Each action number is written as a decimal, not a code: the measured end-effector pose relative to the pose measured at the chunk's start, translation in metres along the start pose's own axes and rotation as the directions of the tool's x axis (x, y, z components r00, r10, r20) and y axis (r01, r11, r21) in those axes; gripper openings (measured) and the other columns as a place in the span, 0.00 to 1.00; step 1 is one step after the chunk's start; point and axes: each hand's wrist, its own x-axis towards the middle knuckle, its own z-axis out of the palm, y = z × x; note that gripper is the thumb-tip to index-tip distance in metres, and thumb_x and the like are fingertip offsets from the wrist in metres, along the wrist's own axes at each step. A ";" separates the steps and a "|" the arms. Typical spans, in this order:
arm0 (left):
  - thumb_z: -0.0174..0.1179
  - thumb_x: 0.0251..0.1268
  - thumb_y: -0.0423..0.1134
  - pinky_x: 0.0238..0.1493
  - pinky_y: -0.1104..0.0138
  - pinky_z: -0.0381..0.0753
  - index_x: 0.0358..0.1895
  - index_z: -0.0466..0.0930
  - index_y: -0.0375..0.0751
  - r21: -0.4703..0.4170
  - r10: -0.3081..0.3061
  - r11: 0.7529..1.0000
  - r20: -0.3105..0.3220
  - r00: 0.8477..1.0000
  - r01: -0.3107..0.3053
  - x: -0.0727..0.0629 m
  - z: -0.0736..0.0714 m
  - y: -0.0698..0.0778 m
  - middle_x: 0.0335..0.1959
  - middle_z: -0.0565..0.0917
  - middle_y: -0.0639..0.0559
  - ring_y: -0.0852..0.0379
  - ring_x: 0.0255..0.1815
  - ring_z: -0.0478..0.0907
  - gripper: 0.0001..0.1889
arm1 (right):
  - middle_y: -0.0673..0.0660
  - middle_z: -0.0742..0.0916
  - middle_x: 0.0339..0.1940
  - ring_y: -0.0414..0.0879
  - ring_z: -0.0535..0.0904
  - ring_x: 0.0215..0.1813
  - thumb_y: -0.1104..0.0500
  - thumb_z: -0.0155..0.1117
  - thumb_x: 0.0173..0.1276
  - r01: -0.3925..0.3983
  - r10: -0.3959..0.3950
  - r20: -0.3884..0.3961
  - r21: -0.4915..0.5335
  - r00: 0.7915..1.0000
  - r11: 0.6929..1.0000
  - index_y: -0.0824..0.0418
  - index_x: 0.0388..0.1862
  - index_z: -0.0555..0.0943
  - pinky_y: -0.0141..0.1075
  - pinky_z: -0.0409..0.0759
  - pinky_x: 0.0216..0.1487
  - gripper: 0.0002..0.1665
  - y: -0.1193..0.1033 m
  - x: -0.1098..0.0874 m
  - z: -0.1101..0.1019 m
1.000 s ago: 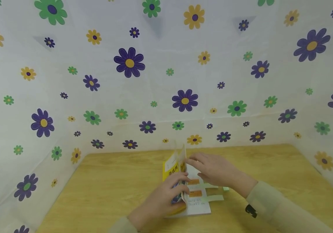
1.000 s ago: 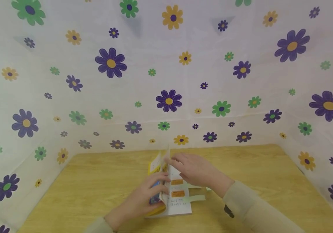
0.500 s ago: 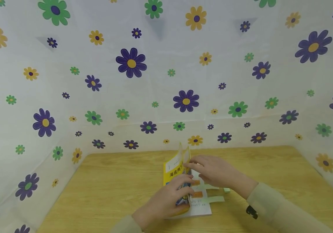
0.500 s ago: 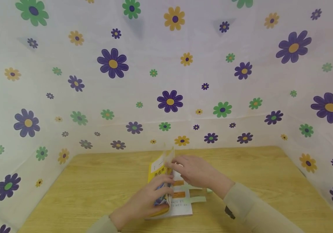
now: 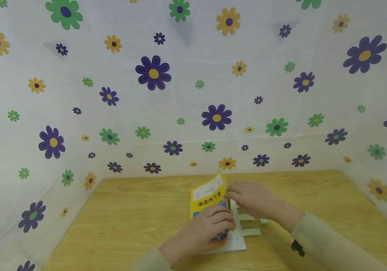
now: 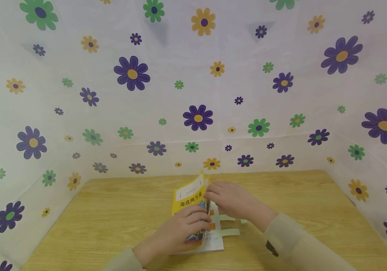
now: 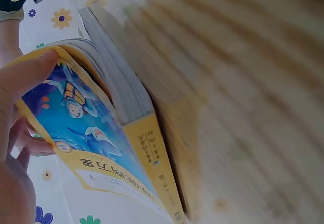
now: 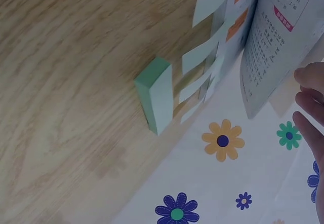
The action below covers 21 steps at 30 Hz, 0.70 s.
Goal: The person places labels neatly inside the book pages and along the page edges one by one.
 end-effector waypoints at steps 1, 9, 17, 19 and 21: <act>0.78 0.62 0.44 0.83 0.66 0.67 0.54 0.84 0.54 0.004 -0.004 1.000 0.008 1.000 0.004 0.001 0.000 0.001 0.59 0.86 0.62 0.59 0.70 0.74 0.19 | 0.50 0.88 0.55 0.46 0.87 0.56 0.65 0.81 0.59 0.002 -0.002 -0.006 -0.003 1.000 1.000 0.55 0.56 0.84 0.38 0.89 0.57 0.26 0.000 -0.001 0.001; 0.71 0.73 0.44 0.78 0.69 0.74 0.60 0.81 0.55 -0.062 -0.043 0.996 0.220 0.975 0.058 0.008 0.001 0.006 0.66 0.81 0.59 0.61 0.68 0.75 0.16 | 0.50 0.87 0.56 0.44 0.86 0.54 0.57 0.82 0.63 -0.031 0.033 0.064 -0.039 0.997 0.999 0.53 0.56 0.84 0.38 0.90 0.55 0.24 0.000 -0.011 0.006; 0.66 0.77 0.43 0.75 0.70 0.76 0.65 0.78 0.55 -0.136 -0.068 0.983 0.353 0.933 0.123 0.012 0.006 0.009 0.71 0.77 0.61 0.61 0.69 0.74 0.18 | 0.52 0.89 0.58 0.47 0.87 0.60 0.58 0.76 0.70 -0.075 0.076 0.186 -0.008 0.980 0.997 0.55 0.58 0.85 0.41 0.89 0.62 0.19 -0.003 -0.015 0.012; 0.66 0.78 0.43 0.75 0.69 0.76 0.66 0.78 0.56 -0.147 -0.074 0.979 0.371 0.926 0.138 0.013 0.007 0.009 0.72 0.77 0.61 0.61 0.70 0.74 0.18 | 0.51 0.89 0.57 0.46 0.87 0.59 0.60 0.75 0.70 -0.079 0.078 0.184 -0.003 0.980 0.997 0.55 0.58 0.86 0.40 0.89 0.62 0.18 -0.004 -0.016 0.014; 0.65 0.78 0.43 0.76 0.68 0.76 0.67 0.78 0.57 -0.156 -0.085 0.975 0.394 0.915 0.158 0.014 0.007 0.009 0.72 0.76 0.62 0.61 0.71 0.73 0.19 | 0.51 0.89 0.57 0.46 0.87 0.59 0.61 0.74 0.71 -0.081 0.079 0.184 0.002 0.980 0.997 0.56 0.57 0.86 0.40 0.89 0.61 0.17 -0.004 -0.017 0.015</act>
